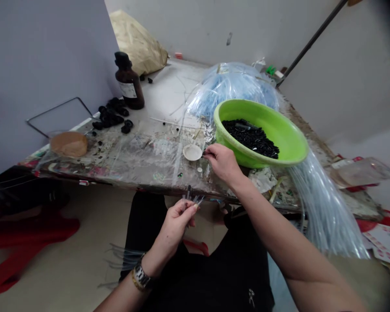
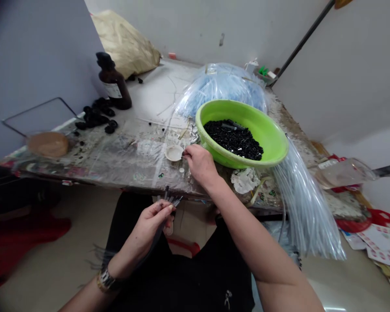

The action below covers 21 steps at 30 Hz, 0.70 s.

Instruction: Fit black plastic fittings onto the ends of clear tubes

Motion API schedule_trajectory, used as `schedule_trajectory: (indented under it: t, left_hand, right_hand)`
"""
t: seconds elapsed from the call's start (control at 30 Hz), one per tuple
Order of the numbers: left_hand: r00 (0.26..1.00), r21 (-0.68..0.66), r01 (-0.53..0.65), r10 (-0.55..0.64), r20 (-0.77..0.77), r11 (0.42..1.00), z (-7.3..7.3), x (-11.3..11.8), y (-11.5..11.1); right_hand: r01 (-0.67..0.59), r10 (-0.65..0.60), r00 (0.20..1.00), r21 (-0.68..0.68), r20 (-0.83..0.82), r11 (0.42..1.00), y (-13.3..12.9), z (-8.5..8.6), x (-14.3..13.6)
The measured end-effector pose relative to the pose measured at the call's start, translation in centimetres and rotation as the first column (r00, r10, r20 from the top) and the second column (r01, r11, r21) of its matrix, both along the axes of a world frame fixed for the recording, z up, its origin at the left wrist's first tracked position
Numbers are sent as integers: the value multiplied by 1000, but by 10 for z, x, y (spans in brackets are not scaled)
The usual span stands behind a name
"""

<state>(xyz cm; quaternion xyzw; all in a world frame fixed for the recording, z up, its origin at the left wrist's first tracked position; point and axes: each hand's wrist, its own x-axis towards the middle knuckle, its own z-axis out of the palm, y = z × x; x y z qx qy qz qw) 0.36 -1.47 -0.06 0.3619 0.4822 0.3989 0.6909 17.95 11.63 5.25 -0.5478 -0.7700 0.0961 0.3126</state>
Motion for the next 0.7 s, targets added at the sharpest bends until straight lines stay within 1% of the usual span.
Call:
schedule_trajectory:
  t: [0.17,0.3,0.4,0.53,0.7]
  left_hand:
    - [1000,-1,-29,29,1,1000,1,-2,1]
    - [999,4,-45,45,16,999,3,-4,2]
    - [999,26,-47,46,18,999,5,-5,2]
    - [998,38,-46,45,33,998,3,-5,2]
    - [999,35,-49,48,18,998,2,-6,1]
  right_hand:
    - [19,-14,968,-17,249,1000,13,3,-14]
    - [36,-29,900,-7,436,999,19,5,-24]
    - [65,-44,844,-21,535,998,24,6,-30]
    - [77,-26,807,-62,590,995,28,7,-37]
    - [56,1,823,-83,568,995,29,6,-40]
